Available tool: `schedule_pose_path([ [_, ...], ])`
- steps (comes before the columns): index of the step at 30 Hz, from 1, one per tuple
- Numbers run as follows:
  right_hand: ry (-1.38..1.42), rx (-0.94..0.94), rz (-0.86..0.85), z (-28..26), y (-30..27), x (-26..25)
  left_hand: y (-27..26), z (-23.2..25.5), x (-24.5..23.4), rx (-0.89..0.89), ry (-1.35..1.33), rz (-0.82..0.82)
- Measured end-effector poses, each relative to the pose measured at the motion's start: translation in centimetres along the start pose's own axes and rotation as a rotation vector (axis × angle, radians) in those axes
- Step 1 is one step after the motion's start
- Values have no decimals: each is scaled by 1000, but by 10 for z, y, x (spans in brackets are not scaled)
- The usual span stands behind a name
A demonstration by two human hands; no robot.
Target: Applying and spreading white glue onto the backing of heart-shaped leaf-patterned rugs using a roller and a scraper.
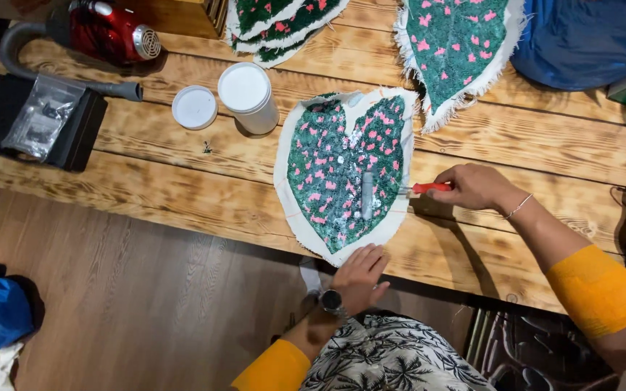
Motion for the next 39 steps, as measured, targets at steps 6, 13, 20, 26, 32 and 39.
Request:
schedule_pose_path([
  [6, -82, -107, -25, -21, 14, -16, -2, -1, 48, -33, 184, -57],
  [13, -192, -85, -23, 0, 46, -57, -2, 2, 52, -35, 261, -89],
  [20, -237, -312, -103, -45, 73, -59, 22, 12, 60, -4, 349, -9],
  [26, -356, -167, -194, -45, 86, -73, 26, -2, 82, -117, 334, -90],
  [32, -435, -340, -212, -91, 78, -59, 22, -9, 80, -156, 234, -83],
  [39, -515, -165, -250, -83, 82, -63, 21, -21, 71, -189, -41, -103],
])
Point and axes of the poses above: each hand's wrist, its own y-axis towards the middle knuckle, its own x-axis out of the palm, z = x × y, the point moved 8 cm from there along y, towards the middle knuckle, and after that the axes turned 1 degree about -x, right-handed, at the moved point
